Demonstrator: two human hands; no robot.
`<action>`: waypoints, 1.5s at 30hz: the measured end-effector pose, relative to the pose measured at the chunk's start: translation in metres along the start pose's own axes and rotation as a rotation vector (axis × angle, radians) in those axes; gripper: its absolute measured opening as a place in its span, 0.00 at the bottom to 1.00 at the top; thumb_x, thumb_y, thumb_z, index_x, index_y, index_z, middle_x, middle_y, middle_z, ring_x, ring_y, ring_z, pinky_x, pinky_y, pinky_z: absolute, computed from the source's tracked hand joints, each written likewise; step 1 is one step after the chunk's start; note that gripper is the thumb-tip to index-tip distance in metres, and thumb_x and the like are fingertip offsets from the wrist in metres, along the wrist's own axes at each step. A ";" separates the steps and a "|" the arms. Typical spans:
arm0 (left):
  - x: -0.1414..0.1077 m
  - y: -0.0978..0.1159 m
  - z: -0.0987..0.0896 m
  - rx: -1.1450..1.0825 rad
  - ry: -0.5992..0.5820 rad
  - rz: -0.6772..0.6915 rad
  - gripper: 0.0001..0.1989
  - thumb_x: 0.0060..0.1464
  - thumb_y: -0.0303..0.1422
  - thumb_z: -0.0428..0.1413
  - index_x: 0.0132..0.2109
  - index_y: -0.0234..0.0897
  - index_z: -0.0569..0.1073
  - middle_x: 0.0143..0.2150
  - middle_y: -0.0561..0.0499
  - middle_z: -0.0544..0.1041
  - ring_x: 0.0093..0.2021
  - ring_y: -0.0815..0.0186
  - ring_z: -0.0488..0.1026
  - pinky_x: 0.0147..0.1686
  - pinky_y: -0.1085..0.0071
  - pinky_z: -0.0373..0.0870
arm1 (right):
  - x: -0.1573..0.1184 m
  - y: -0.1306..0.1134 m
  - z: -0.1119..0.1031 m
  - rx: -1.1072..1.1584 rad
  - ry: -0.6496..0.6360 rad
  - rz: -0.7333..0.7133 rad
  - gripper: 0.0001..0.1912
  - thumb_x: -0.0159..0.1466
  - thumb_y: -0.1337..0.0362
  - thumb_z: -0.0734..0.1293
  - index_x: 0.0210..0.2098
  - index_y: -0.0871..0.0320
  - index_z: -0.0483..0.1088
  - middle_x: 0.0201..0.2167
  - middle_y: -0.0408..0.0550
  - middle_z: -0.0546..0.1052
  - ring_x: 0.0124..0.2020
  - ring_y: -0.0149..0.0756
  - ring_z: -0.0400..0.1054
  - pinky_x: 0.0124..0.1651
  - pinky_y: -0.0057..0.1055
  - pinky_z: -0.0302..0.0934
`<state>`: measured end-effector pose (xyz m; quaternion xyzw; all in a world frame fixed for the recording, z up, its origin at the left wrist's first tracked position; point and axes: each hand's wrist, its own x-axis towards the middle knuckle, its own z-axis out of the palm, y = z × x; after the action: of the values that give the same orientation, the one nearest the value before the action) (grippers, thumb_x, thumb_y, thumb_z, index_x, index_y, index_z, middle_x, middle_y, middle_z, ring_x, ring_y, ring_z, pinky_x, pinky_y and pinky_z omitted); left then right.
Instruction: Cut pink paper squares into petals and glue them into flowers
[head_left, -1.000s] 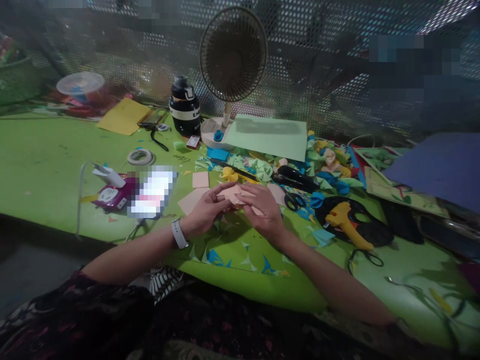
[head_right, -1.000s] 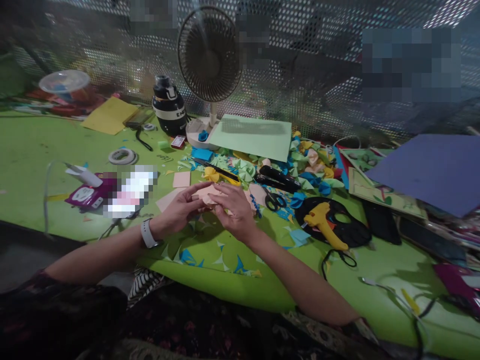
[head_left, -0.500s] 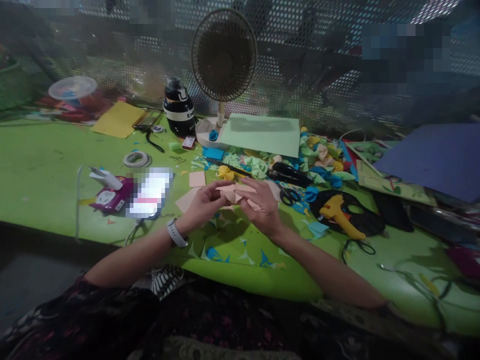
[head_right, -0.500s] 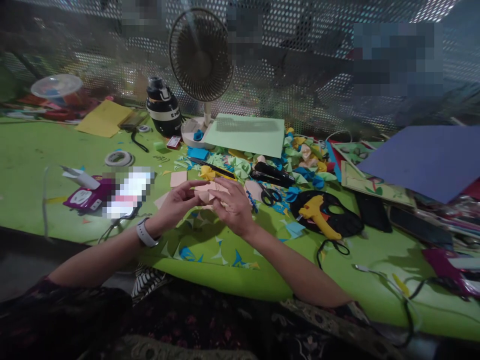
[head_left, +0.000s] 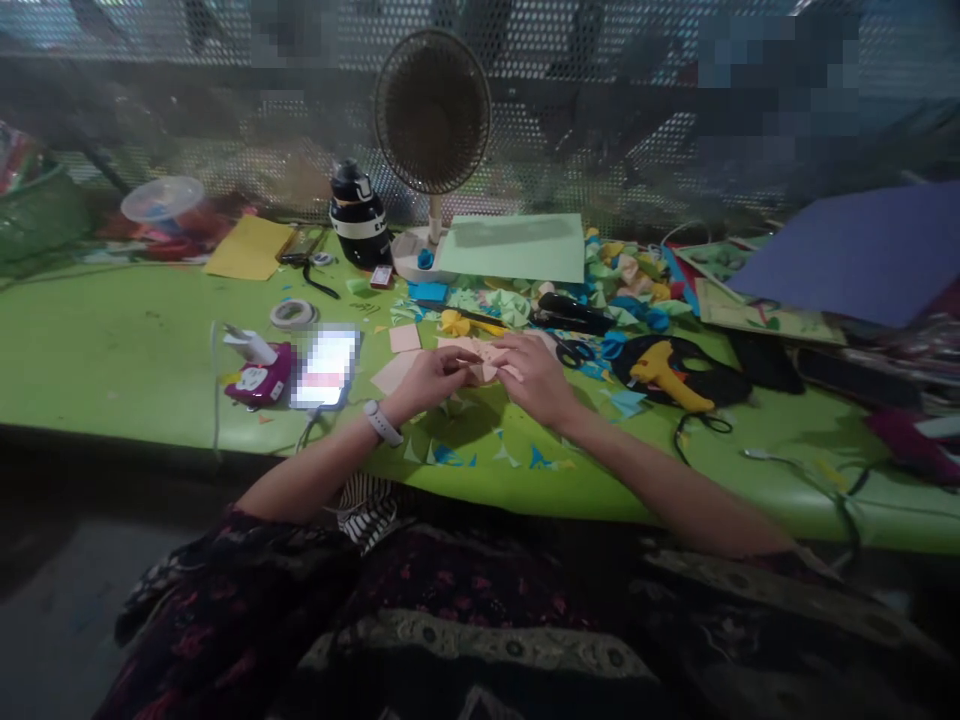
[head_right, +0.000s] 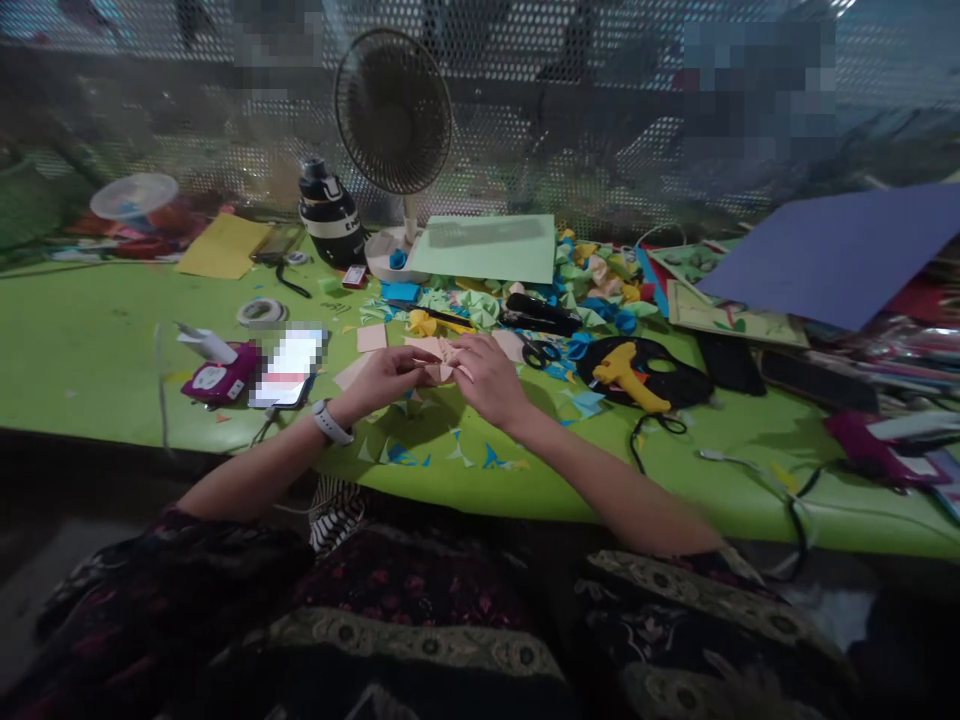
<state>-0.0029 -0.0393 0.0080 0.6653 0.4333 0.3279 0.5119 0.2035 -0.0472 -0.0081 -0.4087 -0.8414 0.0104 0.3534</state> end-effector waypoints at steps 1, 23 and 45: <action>-0.001 0.002 -0.001 0.032 -0.028 -0.014 0.13 0.54 0.28 0.56 0.47 0.29 0.77 0.36 0.44 0.82 0.35 0.66 0.80 0.32 0.74 0.73 | -0.005 0.000 0.001 0.012 -0.001 0.020 0.07 0.65 0.70 0.64 0.35 0.57 0.75 0.46 0.54 0.78 0.52 0.47 0.69 0.56 0.49 0.63; -0.005 -0.025 -0.014 0.323 -0.065 0.198 0.09 0.55 0.34 0.60 0.41 0.35 0.81 0.38 0.45 0.82 0.37 0.66 0.78 0.38 0.69 0.75 | -0.035 -0.003 0.007 0.143 -0.198 0.004 0.08 0.67 0.67 0.64 0.36 0.57 0.76 0.42 0.53 0.79 0.48 0.44 0.70 0.51 0.45 0.67; -0.012 -0.001 -0.023 0.524 0.112 0.668 0.10 0.55 0.23 0.59 0.27 0.36 0.71 0.24 0.51 0.76 0.24 0.71 0.70 0.23 0.75 0.66 | -0.032 0.002 -0.005 0.277 -0.295 -0.041 0.09 0.68 0.67 0.62 0.40 0.57 0.76 0.46 0.54 0.79 0.48 0.44 0.71 0.49 0.44 0.70</action>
<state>-0.0276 -0.0408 0.0132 0.8579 0.2895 0.3901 0.1670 0.2214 -0.0697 -0.0237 -0.3328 -0.8828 0.1786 0.2793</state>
